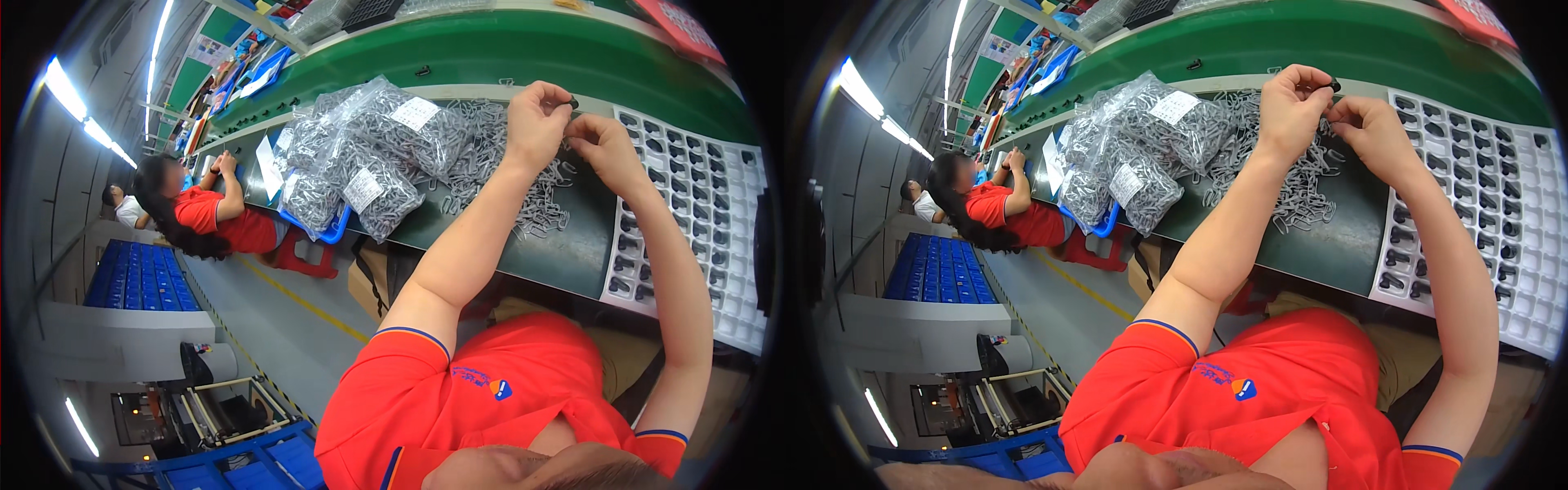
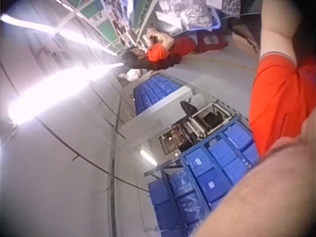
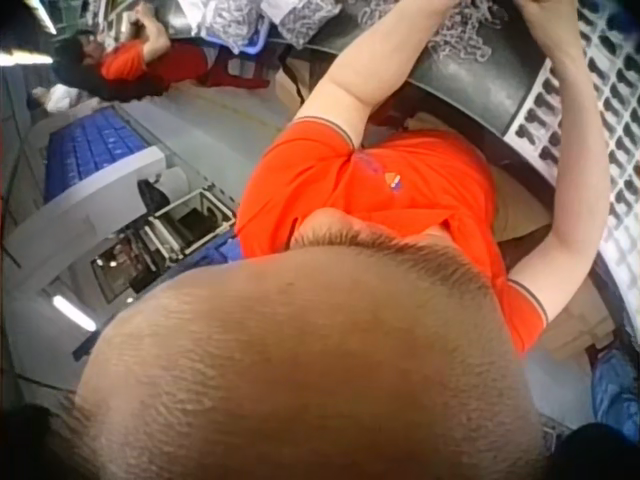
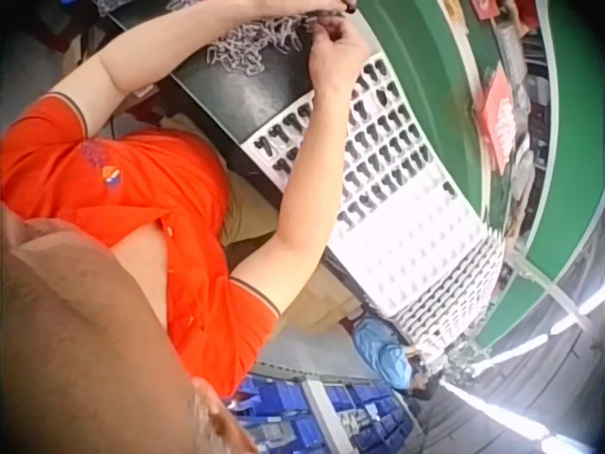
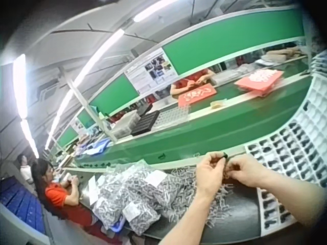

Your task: The recorder is picking up small electronic components and placing them into individual slots of a grid-pattern tray.

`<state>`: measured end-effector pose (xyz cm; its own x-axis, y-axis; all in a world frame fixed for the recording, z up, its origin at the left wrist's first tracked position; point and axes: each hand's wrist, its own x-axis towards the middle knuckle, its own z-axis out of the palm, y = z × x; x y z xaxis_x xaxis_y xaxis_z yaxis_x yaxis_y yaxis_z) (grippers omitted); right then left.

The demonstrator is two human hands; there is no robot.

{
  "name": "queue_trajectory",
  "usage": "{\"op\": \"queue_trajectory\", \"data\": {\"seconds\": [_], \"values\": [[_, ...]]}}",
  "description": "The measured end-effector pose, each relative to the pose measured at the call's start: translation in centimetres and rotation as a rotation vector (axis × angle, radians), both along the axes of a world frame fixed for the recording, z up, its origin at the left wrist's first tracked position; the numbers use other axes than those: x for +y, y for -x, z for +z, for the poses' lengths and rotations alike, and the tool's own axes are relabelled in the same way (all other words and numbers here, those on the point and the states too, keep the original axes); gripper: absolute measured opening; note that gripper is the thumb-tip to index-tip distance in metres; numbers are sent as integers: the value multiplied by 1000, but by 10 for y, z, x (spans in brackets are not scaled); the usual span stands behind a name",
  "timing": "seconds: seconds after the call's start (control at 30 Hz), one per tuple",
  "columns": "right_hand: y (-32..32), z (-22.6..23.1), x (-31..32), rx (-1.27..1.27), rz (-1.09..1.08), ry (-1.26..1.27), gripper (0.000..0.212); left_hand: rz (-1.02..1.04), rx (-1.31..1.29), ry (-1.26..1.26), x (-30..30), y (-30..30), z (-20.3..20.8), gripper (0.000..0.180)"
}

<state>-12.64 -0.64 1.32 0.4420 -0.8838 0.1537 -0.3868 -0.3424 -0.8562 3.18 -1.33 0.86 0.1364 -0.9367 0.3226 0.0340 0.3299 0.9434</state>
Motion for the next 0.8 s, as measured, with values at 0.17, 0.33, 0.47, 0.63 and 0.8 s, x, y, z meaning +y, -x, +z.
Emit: {"op": "queue_trajectory", "data": {"seconds": [0.17,0.33,0.47,0.63,0.8], "values": [[4,7,0,-61,-26,97,11,33,-43,30,-1,2,-7,9],[13,14,-3,-29,-127,197,12,-28,-159,-20,1,-5,2,18],[10,2,-9,-601,-246,-116,12,-218,-4,-184,12,-6,0,22],[16,-3,1,-538,-295,-98,12,-284,51,-242,19,4,-5,23],[31,-1,7,-199,-308,223,12,-331,30,-259,13,9,-8,24]]}}
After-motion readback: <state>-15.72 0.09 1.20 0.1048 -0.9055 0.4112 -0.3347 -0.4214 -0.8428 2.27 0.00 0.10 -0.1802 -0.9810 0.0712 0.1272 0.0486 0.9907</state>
